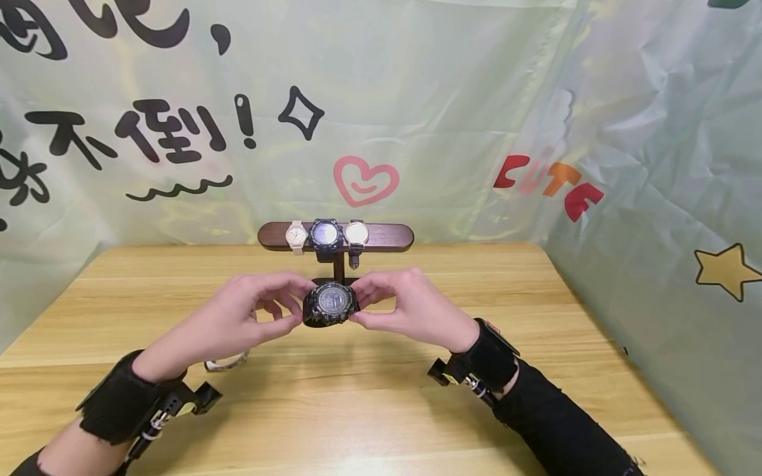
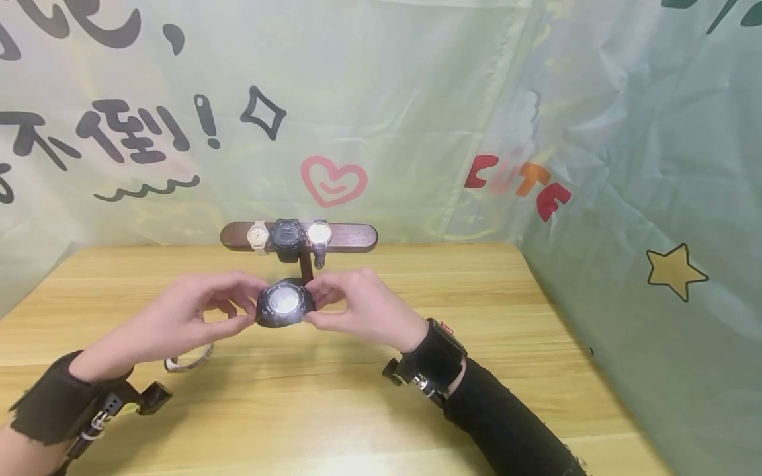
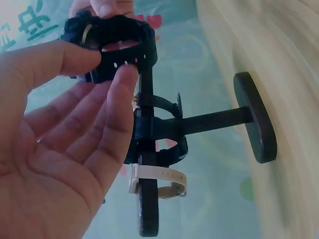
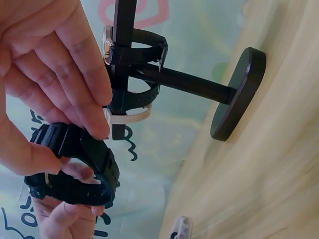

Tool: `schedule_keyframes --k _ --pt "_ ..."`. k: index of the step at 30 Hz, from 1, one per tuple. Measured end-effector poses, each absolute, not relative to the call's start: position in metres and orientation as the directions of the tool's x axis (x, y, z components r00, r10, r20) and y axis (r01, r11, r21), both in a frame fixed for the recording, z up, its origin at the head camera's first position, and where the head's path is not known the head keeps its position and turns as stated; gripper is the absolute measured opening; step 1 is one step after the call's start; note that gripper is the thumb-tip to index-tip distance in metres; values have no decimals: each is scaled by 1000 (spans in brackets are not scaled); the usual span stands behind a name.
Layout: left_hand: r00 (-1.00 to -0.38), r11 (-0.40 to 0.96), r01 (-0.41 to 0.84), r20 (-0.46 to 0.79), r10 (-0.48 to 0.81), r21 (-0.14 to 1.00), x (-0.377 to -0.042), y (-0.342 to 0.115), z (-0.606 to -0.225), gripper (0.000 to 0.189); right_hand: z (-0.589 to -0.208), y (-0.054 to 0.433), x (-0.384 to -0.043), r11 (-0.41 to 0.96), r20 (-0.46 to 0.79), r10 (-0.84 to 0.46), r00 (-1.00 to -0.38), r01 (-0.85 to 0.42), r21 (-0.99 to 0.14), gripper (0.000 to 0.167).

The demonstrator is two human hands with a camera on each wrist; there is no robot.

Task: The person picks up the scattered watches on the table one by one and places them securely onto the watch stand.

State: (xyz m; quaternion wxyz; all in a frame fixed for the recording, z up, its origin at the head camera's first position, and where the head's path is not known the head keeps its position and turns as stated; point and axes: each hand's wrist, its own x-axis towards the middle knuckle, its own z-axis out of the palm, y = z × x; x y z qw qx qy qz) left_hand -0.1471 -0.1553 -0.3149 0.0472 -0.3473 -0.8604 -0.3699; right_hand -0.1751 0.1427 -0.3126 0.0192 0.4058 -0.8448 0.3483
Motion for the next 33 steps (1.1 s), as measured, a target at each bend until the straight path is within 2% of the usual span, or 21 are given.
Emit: schedule_keyframes --k 13,21,33 --pt "-735 364 520 187 652 772 -151 -159 -316 15 -309 148 -179 377 275 -718 -639 -690 -618 32" --pt "-717 309 514 203 667 800 -150 -155 -319 9 -310 150 -181 347 295 -708 -641 -681 -645 34" --pt "-764 334 572 339 549 749 -143 -143 -324 12 -312 150 -182 287 392 -653 -648 -690 -665 38"
